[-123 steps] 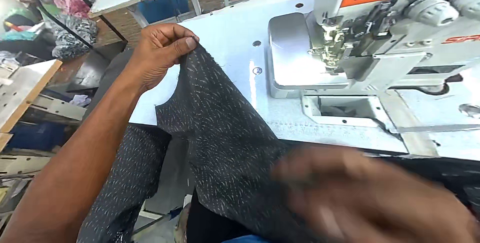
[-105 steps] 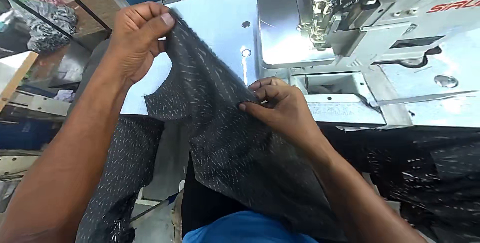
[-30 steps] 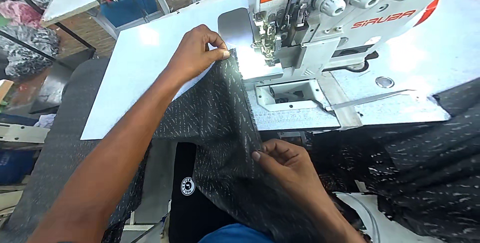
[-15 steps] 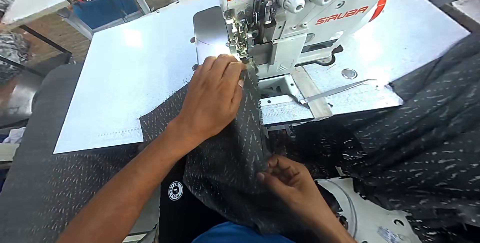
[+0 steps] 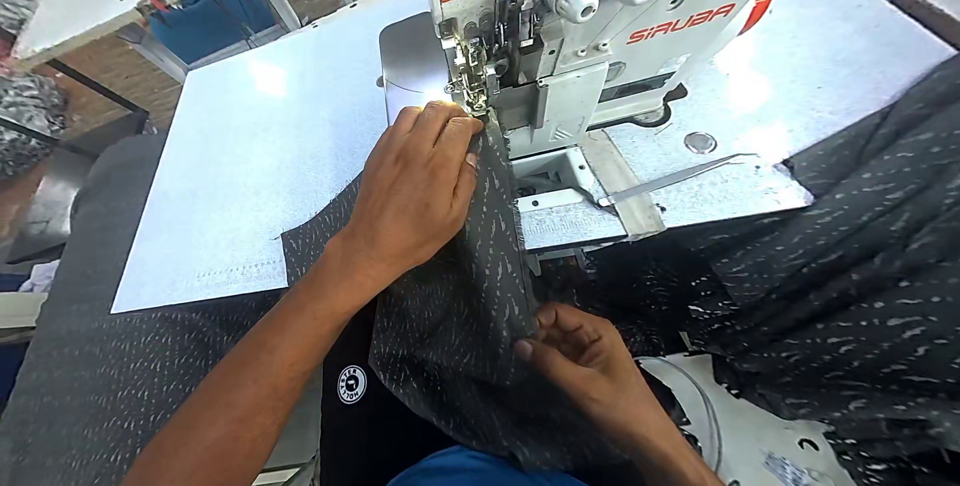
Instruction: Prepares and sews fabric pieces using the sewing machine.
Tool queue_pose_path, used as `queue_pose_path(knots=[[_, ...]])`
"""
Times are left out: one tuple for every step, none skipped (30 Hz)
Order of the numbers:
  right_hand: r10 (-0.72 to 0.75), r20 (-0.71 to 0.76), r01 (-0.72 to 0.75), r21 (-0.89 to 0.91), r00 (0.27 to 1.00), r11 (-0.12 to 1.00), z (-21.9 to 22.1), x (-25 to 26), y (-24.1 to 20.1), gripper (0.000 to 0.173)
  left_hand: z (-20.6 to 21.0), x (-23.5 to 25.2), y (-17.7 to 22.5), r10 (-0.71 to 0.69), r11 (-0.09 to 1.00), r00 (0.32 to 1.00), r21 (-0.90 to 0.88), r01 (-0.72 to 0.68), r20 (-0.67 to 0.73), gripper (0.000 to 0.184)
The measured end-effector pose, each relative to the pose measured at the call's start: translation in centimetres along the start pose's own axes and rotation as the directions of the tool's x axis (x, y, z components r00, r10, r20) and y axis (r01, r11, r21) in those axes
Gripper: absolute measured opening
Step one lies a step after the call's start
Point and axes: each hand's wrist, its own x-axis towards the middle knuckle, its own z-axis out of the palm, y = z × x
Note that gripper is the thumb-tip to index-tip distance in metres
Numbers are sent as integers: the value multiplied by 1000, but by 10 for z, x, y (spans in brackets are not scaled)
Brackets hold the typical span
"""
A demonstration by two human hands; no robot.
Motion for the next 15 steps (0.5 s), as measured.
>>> queue_pose_path(knots=[[-7,4,7,5,1000,1000,0,0,0,4,0,-1,1,-8,1000,1000,0,8,2,39],[-20,10,20,11,1000,1000,0,1,-1,5,0,-1,2,-20,1000,1000,-7,20,3,39],[-38,12,38,20,999,999,0,2,-3,5,0,-3,2,-34,999,999,-19,34,4,39],[-54,13,54,31,998,998,0,3,-5,5,0,-3,0,-47,998,999,-39,48,10,41],[-66,11,65,29,998,997,1,5,-8,5,1,-3,-2,-56,997,998,-57,57,21,42],[-73,8,73,16,997,997,0,9,-10,7,2,-1,-7,-60,996,998,-71,63,33,44],[-78,7,78,-1,997,997,0,13,-13,8,4,2,-12,-55,995,998,-87,58,38,46],[-83,4,83,-15,997,996,0,18,-16,8,6,6,-19,-46,994,998,-102,50,43,49],[-93,-2,93,-17,996,995,0,23,-19,9,7,12,-25,-37,993,998,-115,42,46,50],[-109,-8,109,-13,994,994,1,29,-23,8,9,18,-33,-30,992,998,-121,36,50,51],[-130,-17,130,-9,991,991,2,35,-26,8,10,24,-40,-29,993,998,-117,36,61,53],[-150,-31,150,-5,988,989,3,41,-30,7,11,31,-46,-33,993,996,-107,42,80,55],[-162,-52,161,-7,985,987,5,48,-33,6,12,37,-53,-45,994,993,-98,56,108,57],[-164,-77,164,-8,984,986,7,54,-37,6,13,42,-59,-53,994,989,-91,66,137,58],[-170,-97,171,-3,981,985,9,60,-41,5,13,48,-64,-56,993,986,-90,71,159,60]])
